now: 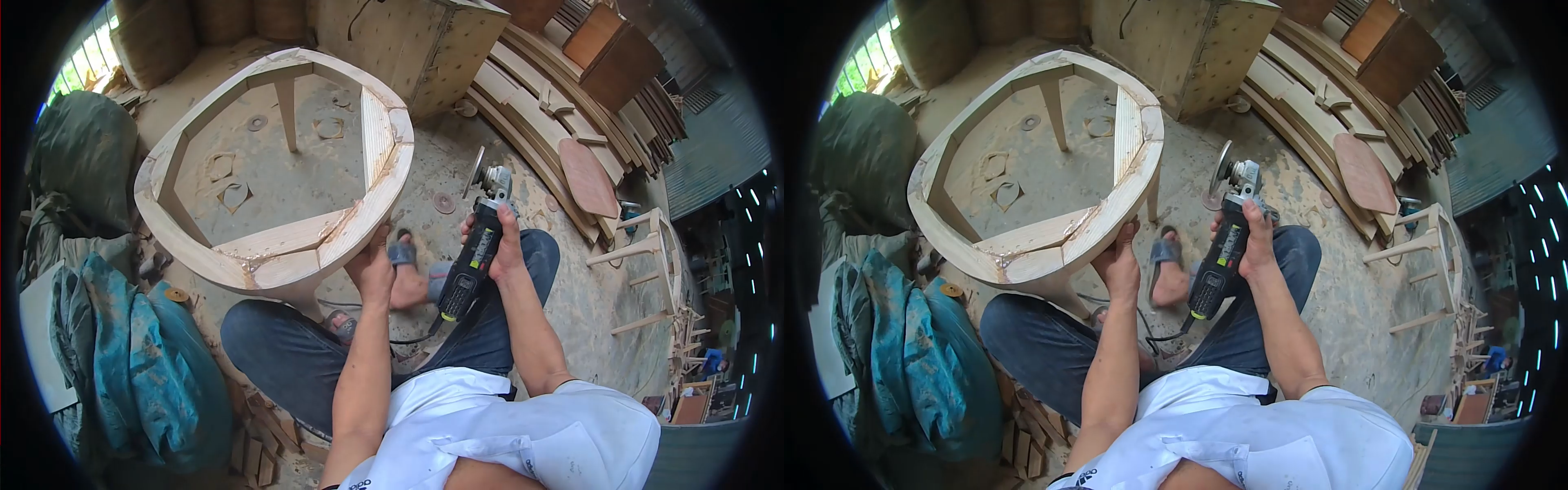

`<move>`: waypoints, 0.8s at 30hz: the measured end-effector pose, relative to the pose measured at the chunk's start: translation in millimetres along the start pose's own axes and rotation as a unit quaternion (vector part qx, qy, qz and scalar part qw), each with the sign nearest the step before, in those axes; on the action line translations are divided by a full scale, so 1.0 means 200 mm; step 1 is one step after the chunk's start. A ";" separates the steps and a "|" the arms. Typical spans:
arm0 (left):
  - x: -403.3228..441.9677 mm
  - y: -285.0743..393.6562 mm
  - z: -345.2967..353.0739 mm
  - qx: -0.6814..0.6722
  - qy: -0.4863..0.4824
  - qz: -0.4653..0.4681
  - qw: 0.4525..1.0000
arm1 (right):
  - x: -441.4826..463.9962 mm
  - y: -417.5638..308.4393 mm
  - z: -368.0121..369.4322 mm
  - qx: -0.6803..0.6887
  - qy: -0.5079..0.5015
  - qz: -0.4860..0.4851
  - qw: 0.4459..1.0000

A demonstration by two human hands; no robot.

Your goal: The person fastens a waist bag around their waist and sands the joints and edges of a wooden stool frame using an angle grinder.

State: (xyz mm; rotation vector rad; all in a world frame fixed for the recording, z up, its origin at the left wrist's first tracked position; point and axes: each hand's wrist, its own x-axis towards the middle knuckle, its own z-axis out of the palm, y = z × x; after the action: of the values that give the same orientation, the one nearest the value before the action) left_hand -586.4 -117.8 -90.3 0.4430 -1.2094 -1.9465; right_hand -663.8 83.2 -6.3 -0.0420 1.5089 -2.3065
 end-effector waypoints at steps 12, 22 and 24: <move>0.04 0.05 -0.26 0.298 -0.130 -0.027 0.945 | 0.07 0.12 0.14 0.086 0.017 -0.014 0.996; -0.35 0.24 -0.05 0.301 -0.321 -0.261 0.859 | 0.00 0.45 0.18 0.133 0.004 0.004 0.991; -0.39 0.24 -0.01 0.365 -0.313 -0.249 0.841 | -0.02 0.53 0.15 0.129 0.033 0.002 0.991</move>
State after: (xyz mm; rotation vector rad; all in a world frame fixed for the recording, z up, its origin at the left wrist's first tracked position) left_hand -514.9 -70.7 -58.2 0.5579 -2.5059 -2.0551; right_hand -622.4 20.4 -86.8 0.1076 1.2258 -2.5017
